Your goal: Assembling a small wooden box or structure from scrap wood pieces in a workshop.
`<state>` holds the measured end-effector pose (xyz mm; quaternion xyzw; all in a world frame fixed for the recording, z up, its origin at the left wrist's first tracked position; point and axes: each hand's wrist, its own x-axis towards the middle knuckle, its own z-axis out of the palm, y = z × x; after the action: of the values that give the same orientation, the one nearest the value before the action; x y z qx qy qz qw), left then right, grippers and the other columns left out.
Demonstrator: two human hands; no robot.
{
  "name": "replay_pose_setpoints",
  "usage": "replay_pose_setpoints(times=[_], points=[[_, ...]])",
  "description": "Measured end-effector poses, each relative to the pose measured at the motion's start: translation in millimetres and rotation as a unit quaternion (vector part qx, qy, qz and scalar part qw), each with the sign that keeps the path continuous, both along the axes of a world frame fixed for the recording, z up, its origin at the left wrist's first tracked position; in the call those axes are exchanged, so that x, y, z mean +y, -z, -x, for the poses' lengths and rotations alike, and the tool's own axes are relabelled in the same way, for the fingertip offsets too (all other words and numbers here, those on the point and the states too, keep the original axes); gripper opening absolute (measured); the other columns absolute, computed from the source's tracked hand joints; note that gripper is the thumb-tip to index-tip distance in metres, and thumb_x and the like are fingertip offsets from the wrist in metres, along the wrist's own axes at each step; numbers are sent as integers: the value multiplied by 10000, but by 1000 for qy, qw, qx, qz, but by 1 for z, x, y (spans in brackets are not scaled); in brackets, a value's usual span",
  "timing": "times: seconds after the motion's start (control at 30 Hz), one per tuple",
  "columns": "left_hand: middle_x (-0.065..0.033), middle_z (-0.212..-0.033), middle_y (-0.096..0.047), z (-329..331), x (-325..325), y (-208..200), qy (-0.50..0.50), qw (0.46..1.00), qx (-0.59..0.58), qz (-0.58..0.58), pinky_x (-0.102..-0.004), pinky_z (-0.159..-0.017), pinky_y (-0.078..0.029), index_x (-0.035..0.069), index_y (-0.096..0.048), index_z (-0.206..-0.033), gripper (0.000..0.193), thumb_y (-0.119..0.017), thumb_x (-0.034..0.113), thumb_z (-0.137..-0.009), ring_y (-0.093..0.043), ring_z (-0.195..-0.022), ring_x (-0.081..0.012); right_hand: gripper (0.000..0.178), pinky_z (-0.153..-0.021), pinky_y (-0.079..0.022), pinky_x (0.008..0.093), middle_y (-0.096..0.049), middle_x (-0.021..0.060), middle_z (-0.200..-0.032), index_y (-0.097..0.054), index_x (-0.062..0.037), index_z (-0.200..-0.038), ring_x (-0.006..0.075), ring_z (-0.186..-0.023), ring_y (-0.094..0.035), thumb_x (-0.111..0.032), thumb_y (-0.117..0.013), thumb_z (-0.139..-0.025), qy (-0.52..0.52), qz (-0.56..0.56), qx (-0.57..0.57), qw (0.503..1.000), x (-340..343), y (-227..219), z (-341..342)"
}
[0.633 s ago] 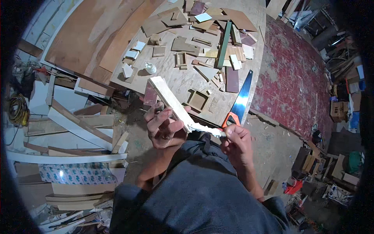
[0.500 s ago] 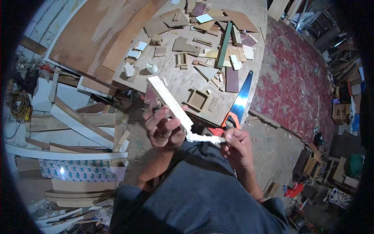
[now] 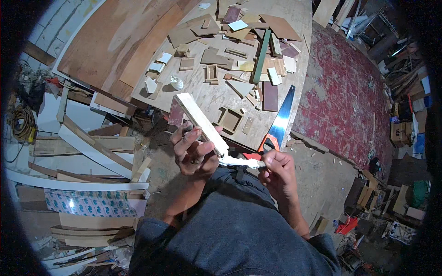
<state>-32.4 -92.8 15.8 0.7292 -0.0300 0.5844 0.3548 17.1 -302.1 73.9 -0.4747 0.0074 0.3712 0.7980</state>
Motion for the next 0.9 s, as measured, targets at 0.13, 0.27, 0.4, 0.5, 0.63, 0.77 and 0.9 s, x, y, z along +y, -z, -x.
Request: replay_pose_setpoints(times=[0.13, 0.27, 0.4, 0.5, 0.63, 0.77, 0.9], points=[[-23, -1231, -521, 0, 19, -1, 16, 1000, -9, 20, -425, -990, -525, 198, -656, -1030, 226, -765, 210, -833, -456, -1231, -297, 194, -429, -345, 233, -540, 4, -606, -605, -36, -829, 71, -473, -456, -196, -636, -933, 21, -9, -2, 1000, 17, 3, -7], [-15, -1229, -537, -7, 46, -2, -31, 999, -7, -16, -401, -984, -522, 205, -641, -1037, 394, -824, 43, -727, -471, -1216, -289, 207, -396, -263, 227, -504, 3, -596, -573, -50, -813, 47, -430, -339, -210, -613, -937, 70, 32, -24, 997, 51, 11, -11], [-20, -1230, -538, -11, 79, -2, -49, 999, 2, -19, -393, -987, -518, 194, -636, -1027, 415, -833, 17, -708, -475, -1215, -294, 206, -423, -307, 214, -526, -5, -594, -594, -45, -810, 65, -455, -440, -198, -627, -944, 31, 26, 3, 999, 89, 6, -13], [-39, -1233, -538, -18, 107, 8, -47, 999, -19, 1, -386, -979, -519, 187, -635, -1038, 404, -823, 15, -725, -480, -1213, -298, 208, -415, -300, 213, -525, -4, -589, -590, -44, -805, 60, -450, -435, -193, -626, -946, 37, 44, -2, 998, 122, 3, -15], [-70, -1245, -526, -27, 139, 11, -17, 997, -13, 74, -395, -978, -521, 184, -618, -1081, 441, -813, -5, -734, -494, -1204, -300, 245, -379, -251, 213, -515, -7, -586, -574, -65, -800, 30, -412, -333, -257, -614, -948, 45, 58, -13, 997, 160, 1, -22], [-147, -1259, -465, -35, 175, 22, -58, 998, -19, 33, -411, -869, -615, 134, -514, -1164, 376, -728, 114, -855, -501, -1226, -375, 228, -385, -258, 209, -532, -1, -596, -594, -54, -847, 34, -430, -369, -252, -601, -960, 79, 54, -38, 995, 191, 0, -31], [-168, -1275, -447, -42, 199, 22, -46, 999, -6, 22, -381, -818, -637, 93, -497, -1171, 388, -724, 109, -857, -511, -1215, -372, 224, -378, -249, 211, -533, 12, -610, -586, -25, -859, 40, -427, -375, -220, -592, -970, 113, 75, -99, 986, 216, 3, -34]])
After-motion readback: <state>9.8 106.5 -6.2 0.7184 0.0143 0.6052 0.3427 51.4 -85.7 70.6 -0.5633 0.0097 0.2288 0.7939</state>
